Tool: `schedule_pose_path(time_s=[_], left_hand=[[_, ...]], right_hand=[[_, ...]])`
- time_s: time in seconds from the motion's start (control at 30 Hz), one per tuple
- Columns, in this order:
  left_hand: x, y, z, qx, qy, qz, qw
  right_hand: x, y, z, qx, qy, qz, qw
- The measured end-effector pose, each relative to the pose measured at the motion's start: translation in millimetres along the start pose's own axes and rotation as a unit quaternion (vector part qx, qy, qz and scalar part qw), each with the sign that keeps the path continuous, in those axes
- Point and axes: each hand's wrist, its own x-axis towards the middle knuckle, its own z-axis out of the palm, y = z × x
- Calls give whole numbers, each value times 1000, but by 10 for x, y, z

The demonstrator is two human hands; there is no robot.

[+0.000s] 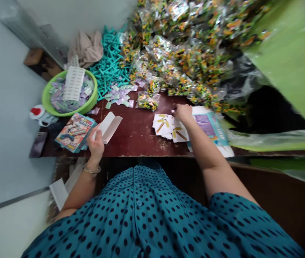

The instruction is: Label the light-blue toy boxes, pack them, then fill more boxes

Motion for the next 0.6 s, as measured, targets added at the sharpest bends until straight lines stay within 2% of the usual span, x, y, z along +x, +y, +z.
schedule_pose_path(time_s=[0.07,0.13,0.2,0.27,0.33,0.37,0.4,0.43,0.47,0.5,0.53,0.6], left_hand=[[3,-5,-103,-13,47,-30,998],[-4,2,-180,-28,78,-60,995],[-19,58,-202,-45,68,-77,994],[-29,168,-163,-62,29,-68,995],[-28,292,-97,-71,-6,-41,997],[-22,343,-71,-74,-18,-28,997],[-14,377,-59,-74,-23,-18,997],[-6,393,-66,-72,-20,-12,997],[1,389,-92,-66,-13,-10,998],[5,368,-134,-57,0,-9,998],[5,335,-187,-47,16,-11,999],[-9,258,-296,-29,43,-15,999]], right_hand=[[111,-50,-2,37,-16,24,999],[113,-195,-61,71,-25,3,997],[-81,-522,-124,112,-22,-65,991],[-475,-1023,-141,183,-13,-190,965],[-940,-1589,-103,280,-9,-388,878],[-1132,-1848,-75,292,-31,-472,831],[-1267,-2064,-50,300,-48,-532,791],[-1327,-2225,-32,304,-55,-562,767],[-1310,-2319,-26,313,-49,-564,763],[-1226,-2340,-30,326,-31,-540,775],[-1094,-2290,-43,339,-5,-500,797],[-800,-2005,-69,329,23,-409,851]])
